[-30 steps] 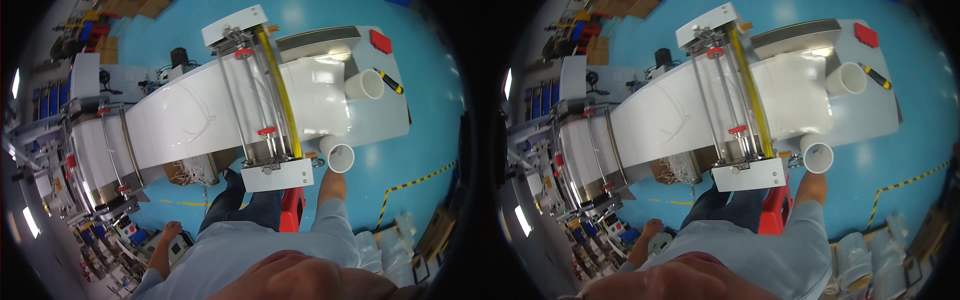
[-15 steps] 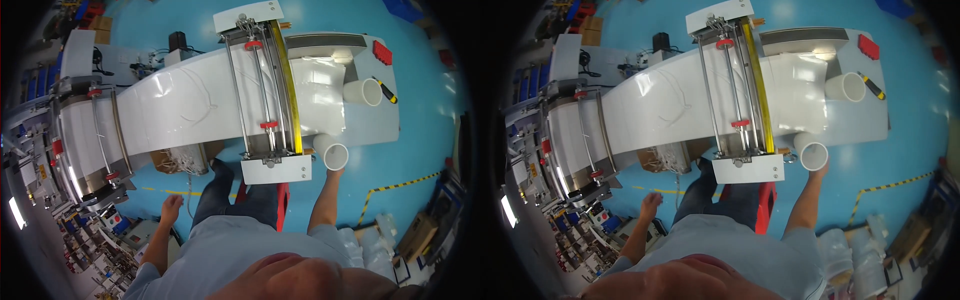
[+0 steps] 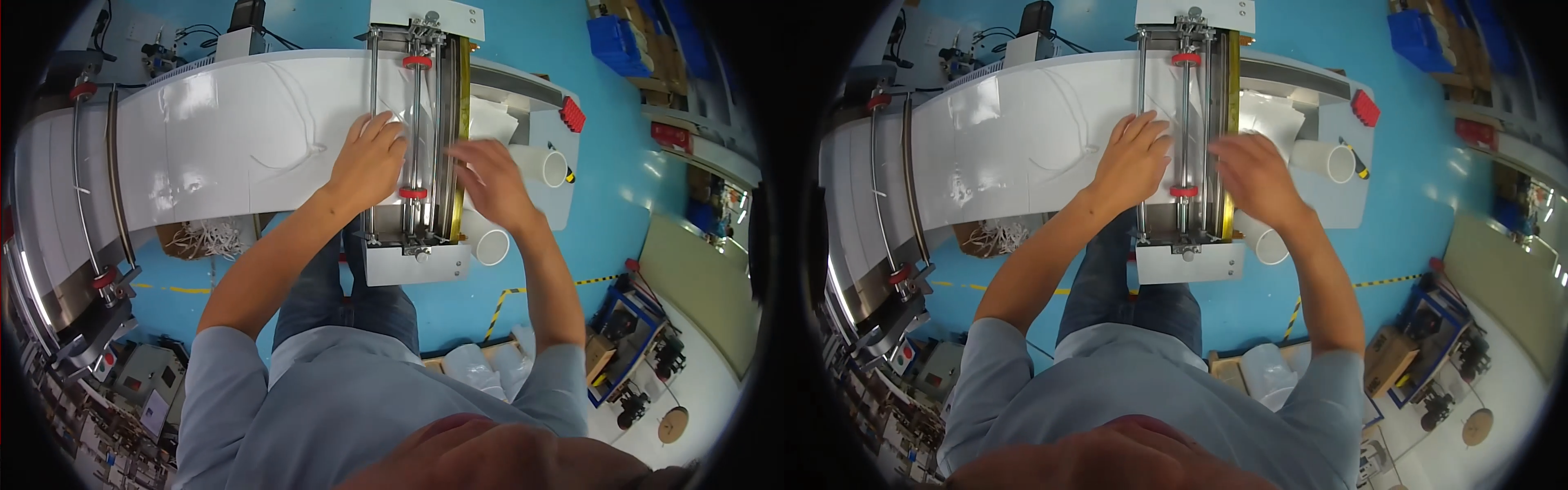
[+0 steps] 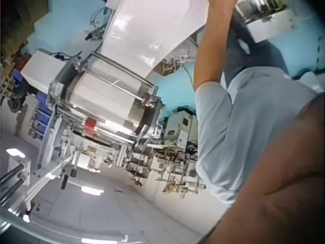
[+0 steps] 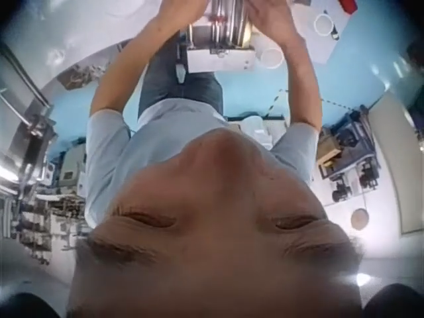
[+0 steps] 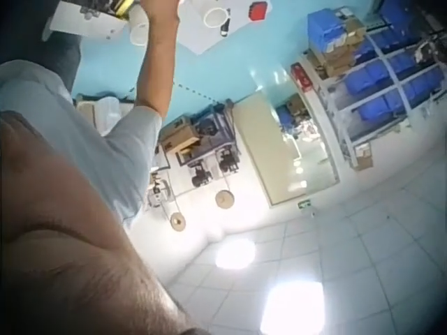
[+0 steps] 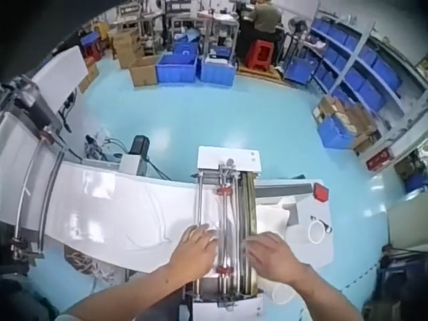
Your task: Operating and managing a production machine to process film rolls on a manufacturing line.
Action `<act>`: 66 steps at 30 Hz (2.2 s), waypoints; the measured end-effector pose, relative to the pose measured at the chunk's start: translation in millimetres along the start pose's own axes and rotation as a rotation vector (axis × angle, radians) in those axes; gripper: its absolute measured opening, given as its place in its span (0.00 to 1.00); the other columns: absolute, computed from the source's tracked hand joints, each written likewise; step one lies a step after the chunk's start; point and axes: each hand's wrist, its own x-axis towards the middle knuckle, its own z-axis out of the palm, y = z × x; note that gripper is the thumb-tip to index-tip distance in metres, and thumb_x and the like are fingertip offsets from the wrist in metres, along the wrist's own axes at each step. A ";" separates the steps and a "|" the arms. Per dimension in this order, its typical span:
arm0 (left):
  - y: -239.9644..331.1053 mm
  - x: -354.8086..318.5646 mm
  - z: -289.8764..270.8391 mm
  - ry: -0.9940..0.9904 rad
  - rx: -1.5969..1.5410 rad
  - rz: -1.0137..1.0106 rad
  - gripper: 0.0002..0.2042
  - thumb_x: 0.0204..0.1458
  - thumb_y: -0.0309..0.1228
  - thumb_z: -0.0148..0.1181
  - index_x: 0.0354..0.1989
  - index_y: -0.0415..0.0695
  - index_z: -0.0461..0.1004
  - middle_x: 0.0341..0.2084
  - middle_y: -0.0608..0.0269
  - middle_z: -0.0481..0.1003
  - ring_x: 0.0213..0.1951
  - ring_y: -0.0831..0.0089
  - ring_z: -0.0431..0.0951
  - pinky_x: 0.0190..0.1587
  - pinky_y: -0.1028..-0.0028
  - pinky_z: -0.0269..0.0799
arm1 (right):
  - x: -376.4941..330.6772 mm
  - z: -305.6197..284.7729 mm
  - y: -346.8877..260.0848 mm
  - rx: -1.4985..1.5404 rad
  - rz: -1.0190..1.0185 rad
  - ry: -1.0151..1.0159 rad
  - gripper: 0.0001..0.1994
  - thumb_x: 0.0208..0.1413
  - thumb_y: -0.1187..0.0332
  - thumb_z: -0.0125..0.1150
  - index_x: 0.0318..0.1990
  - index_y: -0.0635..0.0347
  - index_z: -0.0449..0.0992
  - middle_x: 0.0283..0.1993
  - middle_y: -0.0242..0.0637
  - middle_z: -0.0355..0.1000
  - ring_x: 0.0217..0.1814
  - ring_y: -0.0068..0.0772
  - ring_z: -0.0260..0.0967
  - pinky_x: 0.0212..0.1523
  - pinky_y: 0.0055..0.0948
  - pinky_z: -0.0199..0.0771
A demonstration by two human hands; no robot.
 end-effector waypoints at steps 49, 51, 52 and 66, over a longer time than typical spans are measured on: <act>-75.9 -165.7 81.1 0.812 -1.460 -1.753 0.10 0.58 0.31 0.50 0.44 0.40 0.66 0.37 0.59 0.72 0.37 0.73 0.75 0.37 0.71 0.75 | 137.7 58.5 26.6 -0.468 -0.482 -1.033 0.04 0.45 0.72 0.53 0.30 0.55 0.72 0.22 0.31 0.69 0.37 0.33 0.70 0.63 0.43 0.47; -87.3 -195.6 74.8 0.929 -1.491 -1.759 0.11 0.59 0.31 0.48 0.47 0.41 0.64 0.40 0.59 0.71 0.39 0.71 0.75 0.39 0.69 0.76 | 136.7 61.5 31.7 -0.472 -0.496 -1.044 0.05 0.44 0.71 0.55 0.30 0.55 0.73 0.22 0.29 0.70 0.38 0.31 0.69 0.64 0.43 0.46; -89.8 -195.1 63.1 0.918 -1.486 -1.763 0.11 0.59 0.31 0.48 0.47 0.41 0.64 0.40 0.59 0.71 0.39 0.71 0.75 0.39 0.69 0.76 | 136.9 63.6 34.1 -0.464 -0.488 -1.044 0.05 0.44 0.71 0.55 0.30 0.55 0.73 0.22 0.29 0.70 0.38 0.31 0.69 0.64 0.43 0.46; -119.8 -208.1 -35.3 1.061 -1.354 -1.618 0.13 0.60 0.33 0.46 0.50 0.41 0.62 0.46 0.59 0.69 0.46 0.68 0.72 0.47 0.68 0.72 | 145.9 60.9 26.0 -0.473 -0.298 -1.179 0.12 0.43 0.70 0.53 0.38 0.59 0.70 0.31 0.36 0.72 0.44 0.34 0.68 0.64 0.42 0.45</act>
